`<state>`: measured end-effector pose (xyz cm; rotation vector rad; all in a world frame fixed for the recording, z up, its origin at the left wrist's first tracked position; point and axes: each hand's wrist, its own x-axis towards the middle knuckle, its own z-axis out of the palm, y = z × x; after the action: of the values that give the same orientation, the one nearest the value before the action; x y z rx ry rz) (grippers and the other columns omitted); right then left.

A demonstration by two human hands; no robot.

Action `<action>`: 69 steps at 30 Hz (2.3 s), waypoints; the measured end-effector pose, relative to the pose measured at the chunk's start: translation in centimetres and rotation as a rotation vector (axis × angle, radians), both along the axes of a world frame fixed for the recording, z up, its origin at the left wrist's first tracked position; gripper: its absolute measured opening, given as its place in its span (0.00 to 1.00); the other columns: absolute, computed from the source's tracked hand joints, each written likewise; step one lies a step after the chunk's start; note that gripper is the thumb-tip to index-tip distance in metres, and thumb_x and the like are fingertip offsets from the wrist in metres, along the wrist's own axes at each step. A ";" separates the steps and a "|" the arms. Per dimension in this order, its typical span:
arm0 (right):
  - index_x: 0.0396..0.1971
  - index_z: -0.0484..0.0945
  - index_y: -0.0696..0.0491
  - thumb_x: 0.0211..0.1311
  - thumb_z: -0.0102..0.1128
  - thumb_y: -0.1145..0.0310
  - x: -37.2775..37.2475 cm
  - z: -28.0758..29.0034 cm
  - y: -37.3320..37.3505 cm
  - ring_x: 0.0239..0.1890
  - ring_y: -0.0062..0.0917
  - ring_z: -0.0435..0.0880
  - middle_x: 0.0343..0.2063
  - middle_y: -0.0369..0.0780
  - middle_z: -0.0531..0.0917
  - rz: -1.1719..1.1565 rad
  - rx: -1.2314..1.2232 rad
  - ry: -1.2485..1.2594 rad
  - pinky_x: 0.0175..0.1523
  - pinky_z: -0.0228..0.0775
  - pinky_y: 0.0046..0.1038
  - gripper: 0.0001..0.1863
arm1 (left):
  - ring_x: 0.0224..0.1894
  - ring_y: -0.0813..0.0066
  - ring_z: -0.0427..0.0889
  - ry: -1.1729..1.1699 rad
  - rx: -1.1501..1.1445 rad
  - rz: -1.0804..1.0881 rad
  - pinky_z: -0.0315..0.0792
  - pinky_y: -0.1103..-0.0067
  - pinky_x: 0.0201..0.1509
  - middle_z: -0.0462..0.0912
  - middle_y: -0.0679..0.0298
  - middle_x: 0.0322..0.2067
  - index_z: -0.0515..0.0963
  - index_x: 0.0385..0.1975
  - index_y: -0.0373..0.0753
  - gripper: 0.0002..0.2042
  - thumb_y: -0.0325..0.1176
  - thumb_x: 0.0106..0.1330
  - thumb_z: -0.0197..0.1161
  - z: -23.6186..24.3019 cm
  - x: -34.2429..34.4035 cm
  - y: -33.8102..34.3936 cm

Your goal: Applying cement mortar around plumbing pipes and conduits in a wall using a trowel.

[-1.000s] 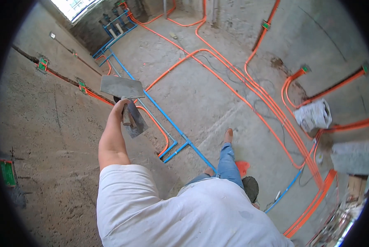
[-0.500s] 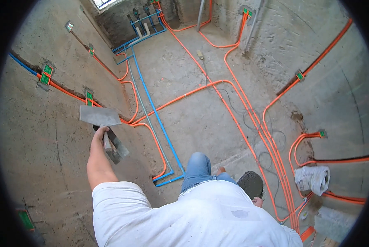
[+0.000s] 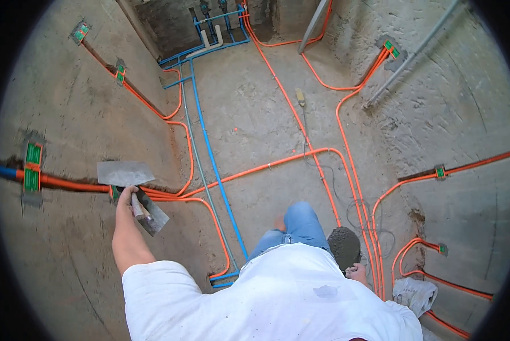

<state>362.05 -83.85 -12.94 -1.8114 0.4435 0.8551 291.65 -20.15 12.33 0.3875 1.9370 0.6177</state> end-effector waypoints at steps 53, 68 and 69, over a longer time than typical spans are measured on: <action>0.13 0.63 0.45 0.48 0.57 0.74 20.9 -8.6 140.5 0.13 0.25 0.65 0.08 0.30 0.64 -0.558 0.001 0.557 0.35 0.63 0.34 0.13 | 0.24 0.59 0.76 0.236 -0.628 -0.359 0.71 0.66 0.29 0.78 0.56 0.24 0.75 0.28 0.36 0.12 0.35 0.47 0.61 -4.3 24.2 114.2; 0.33 0.70 0.48 0.48 0.59 0.79 37.0 -28.4 163.1 0.16 0.20 0.69 0.18 0.31 0.69 -0.276 0.201 0.267 0.23 0.63 0.26 0.13 | 0.40 0.63 0.78 0.488 -0.675 -0.813 0.71 0.69 0.48 0.80 0.59 0.38 0.75 0.47 0.38 0.28 0.32 0.40 0.68 -18.0 35.9 128.6; 0.38 0.70 0.49 0.48 0.59 0.78 36.5 -29.6 164.2 0.17 0.19 0.69 0.19 0.31 0.69 -0.266 0.224 0.223 0.21 0.63 0.25 0.15 | 0.41 0.64 0.78 0.507 -0.671 -0.848 0.71 0.70 0.49 0.80 0.59 0.39 0.75 0.48 0.37 0.28 0.33 0.40 0.69 -19.2 35.7 128.8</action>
<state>398.58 80.30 -42.53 -1.4214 0.6867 0.8846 327.37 108.66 -6.88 0.9027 2.0498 -0.7244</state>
